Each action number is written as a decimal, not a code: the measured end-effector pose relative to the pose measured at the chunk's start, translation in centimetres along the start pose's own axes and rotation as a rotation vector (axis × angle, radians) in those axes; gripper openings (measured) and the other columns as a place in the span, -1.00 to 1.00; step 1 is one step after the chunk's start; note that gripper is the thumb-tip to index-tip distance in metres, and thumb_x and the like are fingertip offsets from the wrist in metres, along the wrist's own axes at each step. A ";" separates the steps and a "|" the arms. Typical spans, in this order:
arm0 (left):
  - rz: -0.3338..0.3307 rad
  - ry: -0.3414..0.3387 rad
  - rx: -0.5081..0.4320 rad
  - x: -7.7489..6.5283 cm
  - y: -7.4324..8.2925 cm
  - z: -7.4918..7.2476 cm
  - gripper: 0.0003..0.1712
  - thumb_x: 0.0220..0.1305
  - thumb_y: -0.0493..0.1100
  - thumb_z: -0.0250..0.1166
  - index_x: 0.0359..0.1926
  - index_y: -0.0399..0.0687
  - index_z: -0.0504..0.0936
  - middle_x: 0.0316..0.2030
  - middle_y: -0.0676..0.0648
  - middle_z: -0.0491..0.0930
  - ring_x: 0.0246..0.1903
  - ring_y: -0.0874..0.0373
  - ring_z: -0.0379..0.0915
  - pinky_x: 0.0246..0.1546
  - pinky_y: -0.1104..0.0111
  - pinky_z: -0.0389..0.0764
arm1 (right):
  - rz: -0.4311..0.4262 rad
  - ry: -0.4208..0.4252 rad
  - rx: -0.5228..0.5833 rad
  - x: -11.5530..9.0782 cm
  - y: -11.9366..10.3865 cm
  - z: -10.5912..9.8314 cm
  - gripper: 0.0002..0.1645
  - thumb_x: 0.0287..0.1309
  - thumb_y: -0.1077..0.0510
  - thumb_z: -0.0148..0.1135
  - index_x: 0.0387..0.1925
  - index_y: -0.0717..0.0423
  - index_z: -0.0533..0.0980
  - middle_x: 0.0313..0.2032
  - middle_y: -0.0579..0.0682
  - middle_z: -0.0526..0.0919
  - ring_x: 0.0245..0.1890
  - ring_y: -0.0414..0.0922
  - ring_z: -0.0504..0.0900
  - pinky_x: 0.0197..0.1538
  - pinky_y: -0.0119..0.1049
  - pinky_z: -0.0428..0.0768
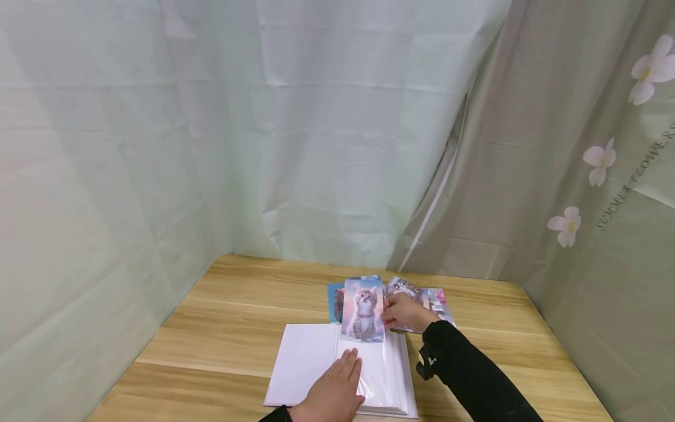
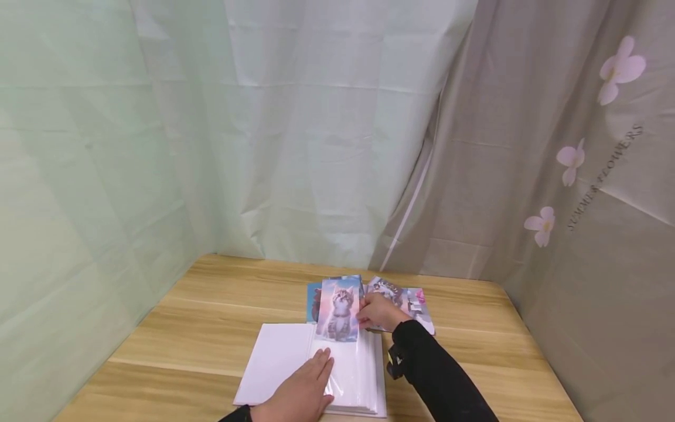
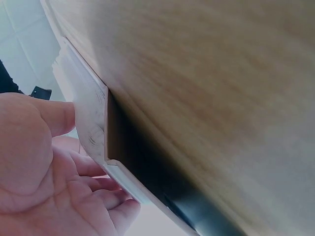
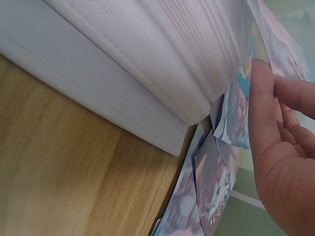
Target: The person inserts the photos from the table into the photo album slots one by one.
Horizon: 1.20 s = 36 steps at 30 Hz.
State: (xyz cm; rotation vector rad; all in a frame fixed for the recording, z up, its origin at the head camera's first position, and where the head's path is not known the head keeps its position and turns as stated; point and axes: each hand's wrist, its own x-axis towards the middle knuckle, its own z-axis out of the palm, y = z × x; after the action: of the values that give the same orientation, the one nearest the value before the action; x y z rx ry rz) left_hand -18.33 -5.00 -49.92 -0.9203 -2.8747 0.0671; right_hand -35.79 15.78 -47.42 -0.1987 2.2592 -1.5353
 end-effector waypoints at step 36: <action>-0.011 -0.009 0.001 0.4 -0.2 1.1 -0.25 0.36 0.21 0.20 0.33 -0.25 0.47 0.37 -0.21 0.38 0.39 0.00 0.26 0.31 0.32 0.38 | -0.046 0.233 0.065 3.3 0.9 0.9 -0.65 0.29 0.37 0.15 0.02 0.60 0.43 -0.18 0.31 0.61 -0.26 0.00 0.65 -0.04 -0.03 0.68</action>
State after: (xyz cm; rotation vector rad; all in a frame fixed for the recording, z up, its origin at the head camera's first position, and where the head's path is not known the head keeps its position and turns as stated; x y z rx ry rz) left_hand -18.90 -4.93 -50.98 -0.9066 -2.8874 0.0721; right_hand -38.33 14.22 -49.39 -0.0562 2.3902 -1.7328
